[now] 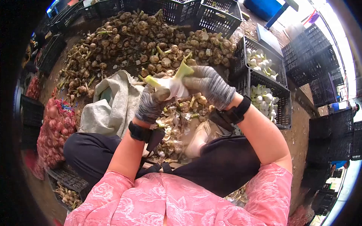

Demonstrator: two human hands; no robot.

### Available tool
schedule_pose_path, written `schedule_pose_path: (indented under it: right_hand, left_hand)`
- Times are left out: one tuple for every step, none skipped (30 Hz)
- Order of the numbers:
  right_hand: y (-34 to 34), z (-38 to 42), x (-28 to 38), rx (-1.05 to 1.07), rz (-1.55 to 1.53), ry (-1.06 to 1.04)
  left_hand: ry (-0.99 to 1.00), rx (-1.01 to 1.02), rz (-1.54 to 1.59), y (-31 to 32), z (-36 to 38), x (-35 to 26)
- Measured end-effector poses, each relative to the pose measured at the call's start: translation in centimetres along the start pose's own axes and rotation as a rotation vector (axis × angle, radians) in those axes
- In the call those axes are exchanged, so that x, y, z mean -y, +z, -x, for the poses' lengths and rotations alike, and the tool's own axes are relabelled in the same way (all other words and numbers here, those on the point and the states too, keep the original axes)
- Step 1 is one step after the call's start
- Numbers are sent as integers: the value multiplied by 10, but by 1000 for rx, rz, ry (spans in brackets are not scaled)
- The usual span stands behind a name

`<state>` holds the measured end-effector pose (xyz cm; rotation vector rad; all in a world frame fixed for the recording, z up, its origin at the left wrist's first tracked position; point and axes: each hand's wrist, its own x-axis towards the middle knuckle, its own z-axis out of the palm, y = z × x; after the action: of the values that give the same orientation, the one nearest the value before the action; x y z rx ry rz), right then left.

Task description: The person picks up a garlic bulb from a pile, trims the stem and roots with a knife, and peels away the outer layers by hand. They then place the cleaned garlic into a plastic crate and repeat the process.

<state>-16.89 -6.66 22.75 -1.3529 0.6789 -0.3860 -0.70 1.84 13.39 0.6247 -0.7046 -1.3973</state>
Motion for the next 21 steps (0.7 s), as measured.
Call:
schedule_pose_path:
  right_hand:
    - [-4, -2, 1, -26, -62, 23]
    - [-4, -3, -1, -138, -134, 27]
    - [-8, -5, -4, -177, -163, 15]
    - [-13, -7, -6, -215, -189, 4]
    - [-17, -7, -2, -215, -186, 4]
    - [-22, -7, 2, -271, -270, -35]
    - [-26, -6, 5, -324, -355, -77]
    - [-32, -5, 5, -282, -409, -122]
    - [-35, -2, 3, -213, -161, -106]
    - [-36, 2, 0, -142, 86, -89]
    - [-27, 6, -3, 63, 171, -23]
    - [-15, 9, -7, 265, 254, 42]
    - [-6, 13, -4, 334, 607, -9]
    - [1, 15, 0, 396, 960, -60]
    - [2, 13, -1, 302, 1039, -167]
    - [5, 12, 2, 303, 1036, -167]
    - [10, 11, 10, 145, 1000, -201]
    - [13, 10, 13, -14, 960, -234]
    - [12, 5, 6, -117, 1043, -487]
    - [14, 4, 7, -122, 1041, -484]
    - [16, 4, 9, -147, 1186, -550]
  left_hand:
    - [65, 14, -174, 0, -1, -3]
    - [131, 28, -347, 1, 0, -5]
    - [138, 11, -464, 3, 2, -7]
    - [139, 13, -462, -1, 1, -2]
    - [89, 23, -287, -6, 0, 3]
    - [41, 32, -115, -11, 0, 7]
    - [46, 29, -115, -16, 1, 10]
    - [44, 72, -56, -17, 1, 6]
    - [43, 114, 4, -17, 0, 3]
    - [42, 155, 63, -17, 1, 0]
    - [91, 99, 40, -4, 3, -12]
    - [97, 98, 37, -4, 2, -11]
    - [140, 41, -27, -5, 0, -10]
    - [181, -17, -89, -5, -1, -9]
    - [207, -21, -87, -4, -1, -8]
    - [205, -23, -88, -2, 0, -7]
    - [195, -77, -205, 3, 1, -8]
    - [184, -130, -323, 6, 1, -8]
    - [181, -129, -324, 7, 0, -5]
    - [188, -137, -274, 8, 0, 1]
    - [196, -147, -224, 8, -1, 4]
